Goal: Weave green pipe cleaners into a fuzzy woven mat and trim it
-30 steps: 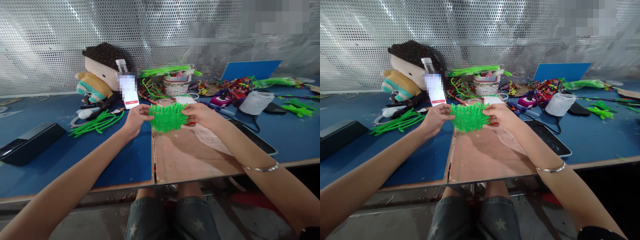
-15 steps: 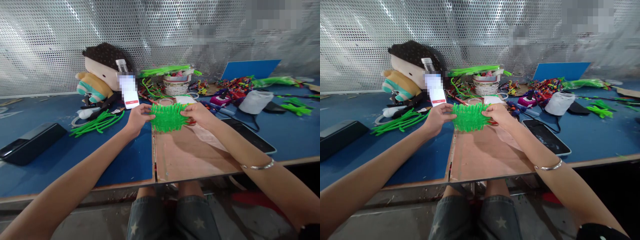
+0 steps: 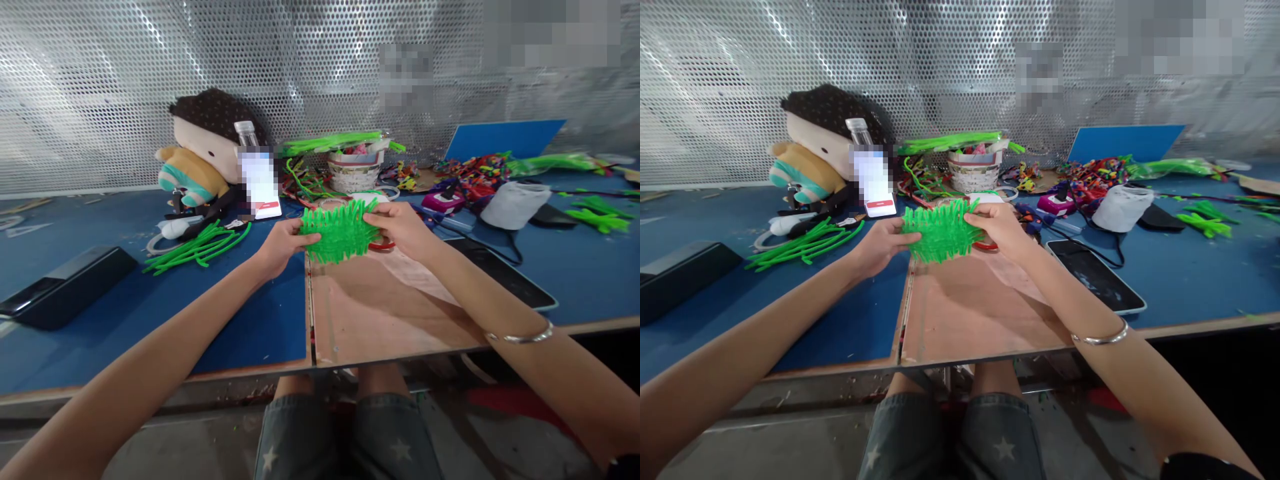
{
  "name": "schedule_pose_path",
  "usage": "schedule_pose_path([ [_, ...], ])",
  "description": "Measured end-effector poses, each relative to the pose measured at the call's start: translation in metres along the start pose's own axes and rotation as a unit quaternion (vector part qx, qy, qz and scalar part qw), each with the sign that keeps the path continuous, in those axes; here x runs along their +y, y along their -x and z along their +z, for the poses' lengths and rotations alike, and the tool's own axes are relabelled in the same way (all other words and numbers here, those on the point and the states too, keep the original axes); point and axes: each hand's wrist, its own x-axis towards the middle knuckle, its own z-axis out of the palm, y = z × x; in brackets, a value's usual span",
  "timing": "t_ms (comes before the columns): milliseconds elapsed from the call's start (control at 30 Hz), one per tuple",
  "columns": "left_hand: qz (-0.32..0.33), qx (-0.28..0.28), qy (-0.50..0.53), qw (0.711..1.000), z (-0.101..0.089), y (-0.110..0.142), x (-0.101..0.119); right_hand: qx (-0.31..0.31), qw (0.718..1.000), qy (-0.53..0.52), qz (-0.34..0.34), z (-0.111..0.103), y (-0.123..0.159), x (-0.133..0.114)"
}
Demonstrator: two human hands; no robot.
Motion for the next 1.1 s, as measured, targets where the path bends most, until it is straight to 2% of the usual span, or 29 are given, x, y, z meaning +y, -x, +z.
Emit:
schedule_pose_path([
  [167, 0.014, 0.042, 0.000, 0.999, -0.0044, -0.0044, -0.0053, -0.033, 0.999, 0.019, 0.032, 0.0009, 0.0035, -0.0073],
  [300, 0.025, 0.063, 0.000, 0.998, -0.0049, -0.0064, -0.0069, -0.007, 0.998, 0.054, 0.019, 0.0010, 0.0021, -0.0041],
  [533, -0.006, 0.032, 0.005, 0.999, -0.0030, -0.0027, -0.0018, -0.018, 0.999, 0.014, 0.029, -0.0005, 0.0039, -0.0075],
  [733, -0.017, 0.021, 0.012, 1.000, -0.0035, -0.0031, -0.0018, 0.000, 0.999, -0.029, -0.016, -0.0009, 0.0064, -0.0110],
  [900, -0.015, 0.031, 0.008, 0.999, -0.0035, -0.0041, -0.0026, -0.023, 0.999, 0.005, -0.024, -0.0011, 0.0041, -0.0062],
  [1100, -0.014, 0.043, 0.003, 0.999, -0.0043, -0.0048, -0.0050, -0.006, 0.995, 0.071, -0.067, -0.0028, 0.0031, -0.0027],
])
